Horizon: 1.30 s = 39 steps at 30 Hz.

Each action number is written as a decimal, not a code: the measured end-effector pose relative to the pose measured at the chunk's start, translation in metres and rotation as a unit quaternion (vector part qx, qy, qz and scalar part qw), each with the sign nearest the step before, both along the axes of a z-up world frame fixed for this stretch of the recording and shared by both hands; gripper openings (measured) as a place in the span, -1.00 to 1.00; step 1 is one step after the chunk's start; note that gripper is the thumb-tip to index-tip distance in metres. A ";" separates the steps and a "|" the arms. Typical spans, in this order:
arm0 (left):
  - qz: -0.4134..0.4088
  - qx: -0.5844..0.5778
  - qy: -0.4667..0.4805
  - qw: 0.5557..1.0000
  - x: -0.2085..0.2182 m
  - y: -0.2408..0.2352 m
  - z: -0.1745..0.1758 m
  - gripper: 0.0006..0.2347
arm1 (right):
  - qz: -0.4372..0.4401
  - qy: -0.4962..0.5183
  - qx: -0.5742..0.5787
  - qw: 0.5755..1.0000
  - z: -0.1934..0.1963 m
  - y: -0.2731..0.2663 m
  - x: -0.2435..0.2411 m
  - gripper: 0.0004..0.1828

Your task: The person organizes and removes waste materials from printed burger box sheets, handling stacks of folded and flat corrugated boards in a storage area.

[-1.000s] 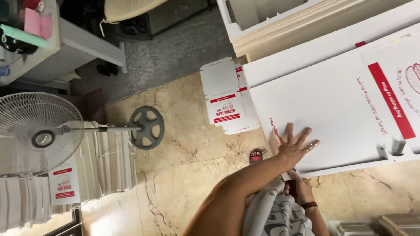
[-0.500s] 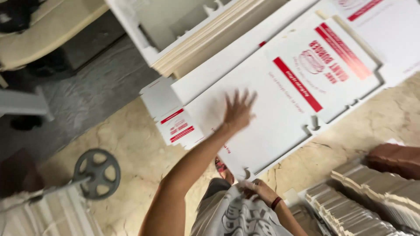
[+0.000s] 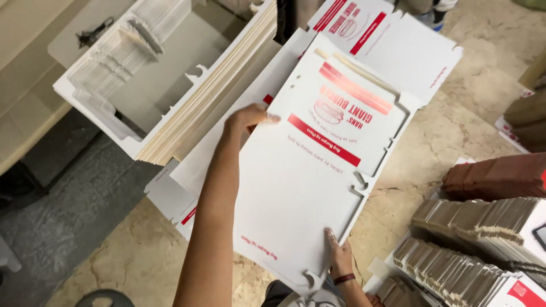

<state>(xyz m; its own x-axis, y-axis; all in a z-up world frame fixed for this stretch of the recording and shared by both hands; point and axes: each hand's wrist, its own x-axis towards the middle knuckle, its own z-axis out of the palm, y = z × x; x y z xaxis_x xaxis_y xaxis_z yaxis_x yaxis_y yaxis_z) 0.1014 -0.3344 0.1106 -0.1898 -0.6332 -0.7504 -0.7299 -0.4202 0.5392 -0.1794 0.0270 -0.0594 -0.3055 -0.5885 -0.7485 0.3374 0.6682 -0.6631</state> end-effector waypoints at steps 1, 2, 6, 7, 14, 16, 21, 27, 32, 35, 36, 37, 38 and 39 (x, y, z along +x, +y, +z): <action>-0.002 -0.007 0.000 1.000 -0.005 0.006 -0.013 -0.48 | -0.002 0.000 -0.007 1.000 -0.005 0.005 -0.007 -0.53; 0.052 -0.040 0.045 0.997 -0.008 0.013 -0.024 -0.56 | -0.001 0.018 -0.023 1.000 -0.008 0.012 -0.013 -0.56; 0.169 -0.087 0.154 0.970 -0.033 0.048 -0.017 -0.72 | -0.026 0.090 -0.090 0.992 0.013 0.025 -0.012 -0.60; 0.168 -0.093 0.162 0.968 -0.039 0.058 0.000 -0.72 | -0.026 0.097 -0.098 0.990 0.021 0.029 -0.014 -0.60; 0.145 -0.242 0.266 0.922 -0.039 0.109 0.093 -0.68 | 0.023 0.208 -0.166 0.964 0.046 0.023 -0.081 -0.65; 0.169 -0.279 0.266 0.907 -0.025 0.128 0.108 -0.68 | 0.057 0.195 -0.222 0.954 0.089 0.002 -0.111 -0.66; 0.183 -0.281 0.707 0.623 0.056 0.154 0.113 -0.61 | 0.204 0.301 -0.372 0.854 0.261 -0.072 -0.164 -0.68; 0.412 -0.321 0.684 0.509 0.118 0.182 0.096 -0.61 | 0.481 0.405 -0.359 0.690 0.419 -0.161 -0.132 -0.63; 0.465 -0.294 0.643 0.533 0.102 0.178 0.078 -0.60 | 0.671 0.416 -0.360 0.498 0.411 -0.273 -0.080 -0.41; 0.507 -0.276 0.613 0.540 0.065 0.178 0.045 -0.60 | 0.786 0.326 -0.386 0.356 0.351 -0.390 -0.038 -0.44; 0.522 -0.269 0.601 0.542 0.049 0.178 0.036 -0.60 | 0.830 0.269 -0.393 0.291 0.323 -0.434 -0.023 -0.53; 0.535 -0.264 0.591 0.543 0.033 0.170 0.021 -0.60 | 0.829 0.270 -0.396 0.289 0.308 -0.453 0.004 -0.53; 0.547 -0.258 0.582 0.544 0.018 0.160 0.008 -0.59 | 0.851 0.290 -0.367 0.238 0.294 -0.472 0.033 -0.54; 0.567 -0.249 0.562 0.548 0.005 0.168 -0.005 -0.59 | 0.873 0.296 -0.337 0.190 0.271 -0.478 0.065 -0.54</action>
<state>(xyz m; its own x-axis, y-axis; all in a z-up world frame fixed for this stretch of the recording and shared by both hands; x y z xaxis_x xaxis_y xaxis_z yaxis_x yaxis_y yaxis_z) 0.1063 -0.1661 0.1059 0.3722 -0.8954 -0.2442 0.7602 0.1432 0.6337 -0.1139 -0.4510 0.2115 0.8831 -0.0804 -0.4623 -0.2761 -0.8856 -0.3736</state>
